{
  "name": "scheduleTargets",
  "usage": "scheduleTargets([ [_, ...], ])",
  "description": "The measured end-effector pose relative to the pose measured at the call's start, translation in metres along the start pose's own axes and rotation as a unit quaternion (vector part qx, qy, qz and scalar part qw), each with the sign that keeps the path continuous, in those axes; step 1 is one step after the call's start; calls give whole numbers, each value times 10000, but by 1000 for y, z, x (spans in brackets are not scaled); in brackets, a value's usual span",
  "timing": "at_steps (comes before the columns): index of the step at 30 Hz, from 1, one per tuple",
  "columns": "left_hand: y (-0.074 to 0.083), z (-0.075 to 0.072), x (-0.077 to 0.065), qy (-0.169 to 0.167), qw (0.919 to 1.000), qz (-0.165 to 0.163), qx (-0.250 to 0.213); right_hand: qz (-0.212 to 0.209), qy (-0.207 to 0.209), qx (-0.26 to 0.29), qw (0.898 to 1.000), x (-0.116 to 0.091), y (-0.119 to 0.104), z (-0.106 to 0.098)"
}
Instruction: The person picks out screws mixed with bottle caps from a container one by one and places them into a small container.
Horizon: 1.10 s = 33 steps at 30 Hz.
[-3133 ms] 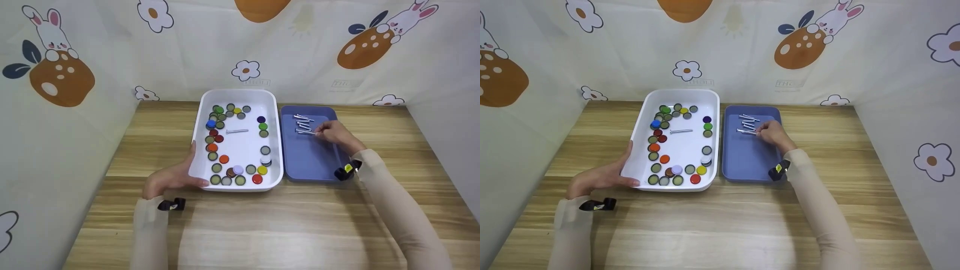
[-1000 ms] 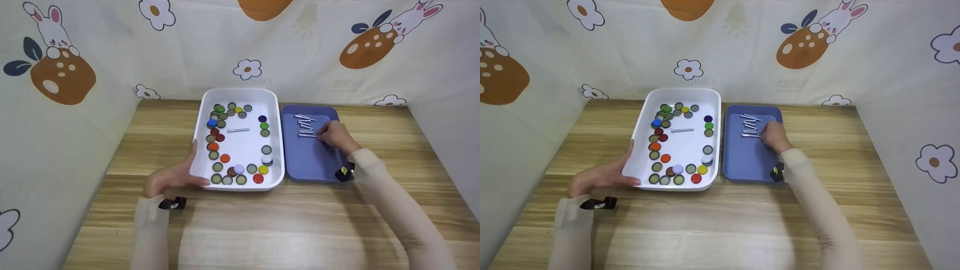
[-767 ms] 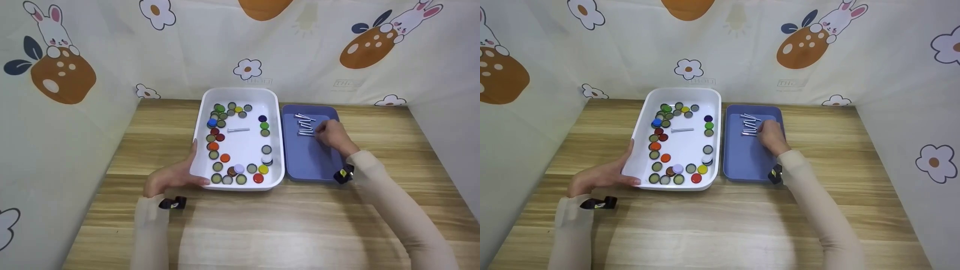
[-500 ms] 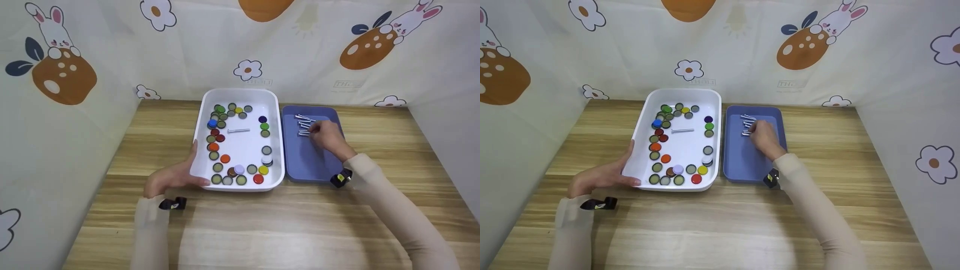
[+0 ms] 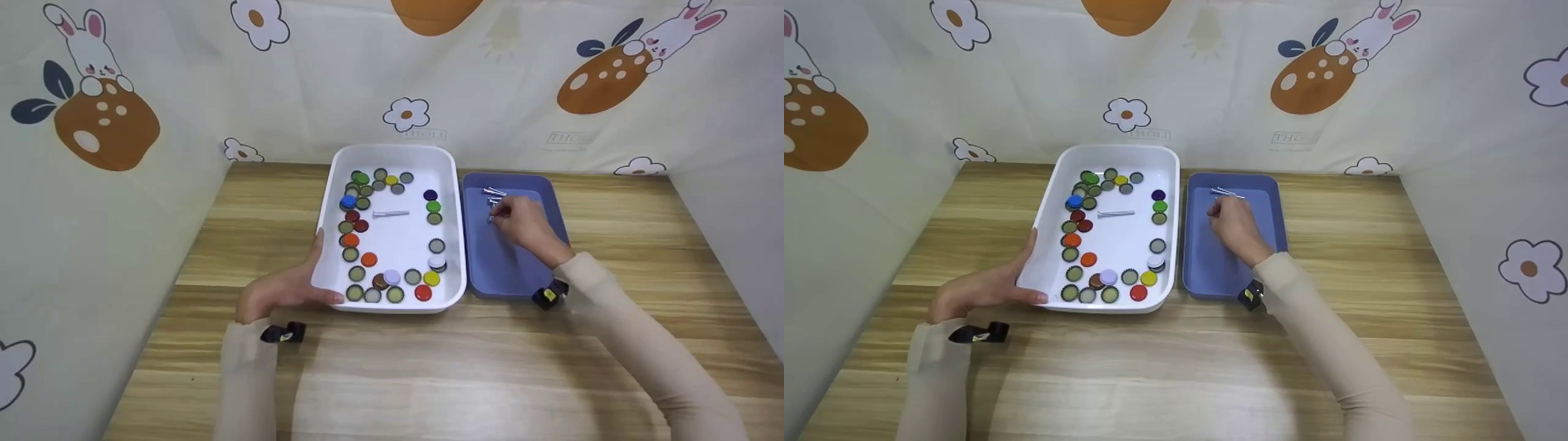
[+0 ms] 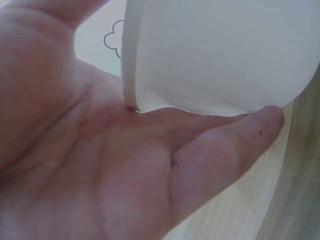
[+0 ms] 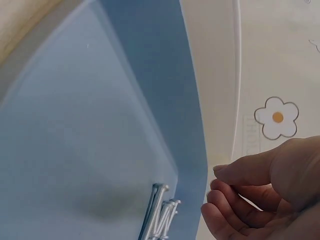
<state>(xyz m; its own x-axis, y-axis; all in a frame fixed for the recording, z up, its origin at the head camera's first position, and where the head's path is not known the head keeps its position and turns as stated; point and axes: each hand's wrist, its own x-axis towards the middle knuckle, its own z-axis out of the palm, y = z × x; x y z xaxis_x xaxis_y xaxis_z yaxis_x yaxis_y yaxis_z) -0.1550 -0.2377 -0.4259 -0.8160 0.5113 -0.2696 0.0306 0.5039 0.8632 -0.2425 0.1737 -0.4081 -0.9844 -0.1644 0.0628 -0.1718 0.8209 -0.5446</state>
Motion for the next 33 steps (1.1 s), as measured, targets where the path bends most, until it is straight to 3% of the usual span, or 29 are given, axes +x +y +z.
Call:
scheduleTargets([
  [7,-3,1,0,29,9998,-160,144,-7,19,131,9999,-2,-11,4],
  [20,-4,2,0,9,9999,-61,118,-178,-43,474,9987,-5,-33,10],
  [27,-4,1,0,-121,9994,236,-216,-476,102,568,9972,-7,-41,14],
  [33,-3,1,1,-98,9995,240,-204,-349,4,555,9978,-8,-48,14],
])
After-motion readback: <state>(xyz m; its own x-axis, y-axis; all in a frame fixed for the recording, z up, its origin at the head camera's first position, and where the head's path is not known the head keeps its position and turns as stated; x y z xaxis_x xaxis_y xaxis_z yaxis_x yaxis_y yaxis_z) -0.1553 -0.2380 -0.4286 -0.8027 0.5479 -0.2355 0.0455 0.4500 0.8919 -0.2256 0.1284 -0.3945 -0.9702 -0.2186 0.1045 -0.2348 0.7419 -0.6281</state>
